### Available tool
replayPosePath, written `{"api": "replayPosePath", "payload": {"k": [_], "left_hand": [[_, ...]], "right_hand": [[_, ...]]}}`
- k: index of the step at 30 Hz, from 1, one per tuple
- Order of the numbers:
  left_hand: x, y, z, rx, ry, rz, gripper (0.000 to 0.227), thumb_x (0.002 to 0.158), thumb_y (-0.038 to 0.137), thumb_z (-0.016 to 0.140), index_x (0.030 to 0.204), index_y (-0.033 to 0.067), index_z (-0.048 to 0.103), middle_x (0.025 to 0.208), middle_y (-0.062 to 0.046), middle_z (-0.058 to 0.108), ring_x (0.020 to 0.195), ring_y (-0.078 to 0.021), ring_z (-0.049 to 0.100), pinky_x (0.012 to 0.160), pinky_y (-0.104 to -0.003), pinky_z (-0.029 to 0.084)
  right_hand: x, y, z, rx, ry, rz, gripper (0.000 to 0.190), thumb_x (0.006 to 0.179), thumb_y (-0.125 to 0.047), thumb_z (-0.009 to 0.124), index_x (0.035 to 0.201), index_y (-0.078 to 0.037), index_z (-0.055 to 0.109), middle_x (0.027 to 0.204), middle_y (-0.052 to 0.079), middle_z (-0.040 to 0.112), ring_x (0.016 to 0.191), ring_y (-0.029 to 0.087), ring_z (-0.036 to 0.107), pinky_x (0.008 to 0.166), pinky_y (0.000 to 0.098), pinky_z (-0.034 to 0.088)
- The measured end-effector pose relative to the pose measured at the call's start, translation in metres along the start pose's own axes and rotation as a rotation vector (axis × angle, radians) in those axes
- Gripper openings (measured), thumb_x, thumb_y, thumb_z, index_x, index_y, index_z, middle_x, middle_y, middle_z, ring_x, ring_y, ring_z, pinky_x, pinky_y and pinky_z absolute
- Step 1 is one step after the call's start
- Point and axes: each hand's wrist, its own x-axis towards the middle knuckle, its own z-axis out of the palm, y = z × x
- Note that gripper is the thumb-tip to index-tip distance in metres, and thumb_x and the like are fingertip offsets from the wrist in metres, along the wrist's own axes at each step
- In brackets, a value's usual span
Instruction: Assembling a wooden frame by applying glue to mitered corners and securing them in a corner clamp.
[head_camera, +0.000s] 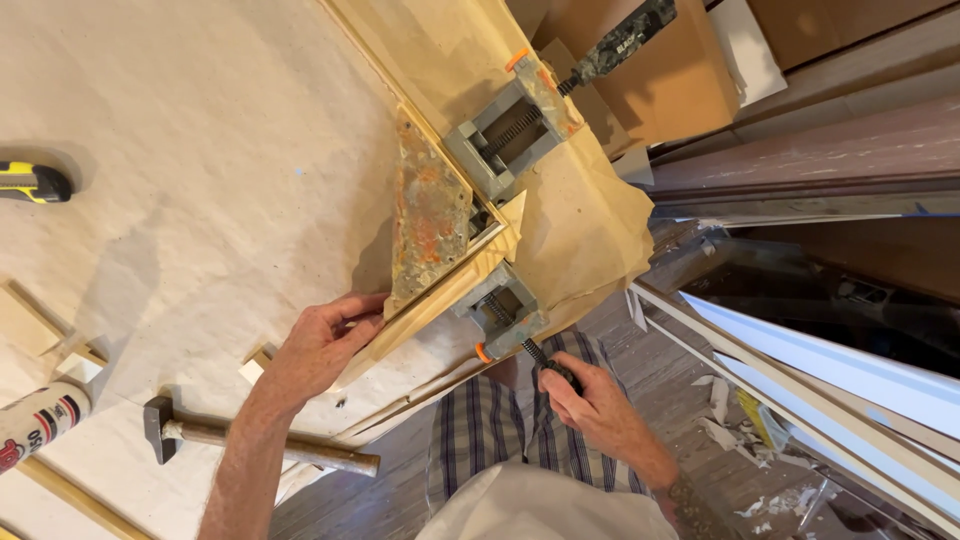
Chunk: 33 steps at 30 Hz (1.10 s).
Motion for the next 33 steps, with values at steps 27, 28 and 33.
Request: {"api": "replayPosePath", "payload": {"k": [27, 28, 33], "left_hand": [[-0.001, 0.009, -0.003, -0.009, 0.020, -0.060, 0.037, 0.094, 0.019, 0.063, 0.129, 0.0190, 0.076, 0.131, 0.007, 0.077, 0.118, -0.0077, 0.068, 0.104, -0.024, 0.051], [0.000, 0.009, -0.003, -0.021, 0.023, -0.082, 0.037, 0.093, 0.019, 0.063, 0.128, 0.0187, 0.076, 0.131, 0.007, 0.077, 0.117, -0.0070, 0.068, 0.104, -0.023, 0.050], [0.001, -0.002, -0.003, -0.134, 0.037, 0.048, 0.036, 0.093, 0.011, 0.068, 0.127, 0.0132, 0.077, 0.124, -0.014, 0.076, 0.123, -0.0307, 0.068, 0.110, -0.048, 0.050]], "right_hand": [[0.011, -0.052, -0.024, -0.621, 0.108, -0.083, 0.038, 0.098, -0.039, 0.046, 0.107, -0.014, 0.073, 0.103, 0.007, 0.081, 0.080, 0.019, 0.077, 0.071, 0.0347, 0.064], [0.012, -0.071, -0.022, -0.595, 0.301, -0.268, 0.026, 0.098, -0.027, 0.055, 0.107, -0.010, 0.073, 0.102, 0.009, 0.079, 0.078, 0.019, 0.077, 0.067, 0.0304, 0.064], [0.067, -0.106, -0.015, -0.329, 0.542, -0.595, 0.029, 0.092, -0.017, 0.080, 0.114, -0.001, 0.071, 0.098, 0.014, 0.070, 0.094, 0.026, 0.073, 0.079, 0.0353, 0.063]]}}
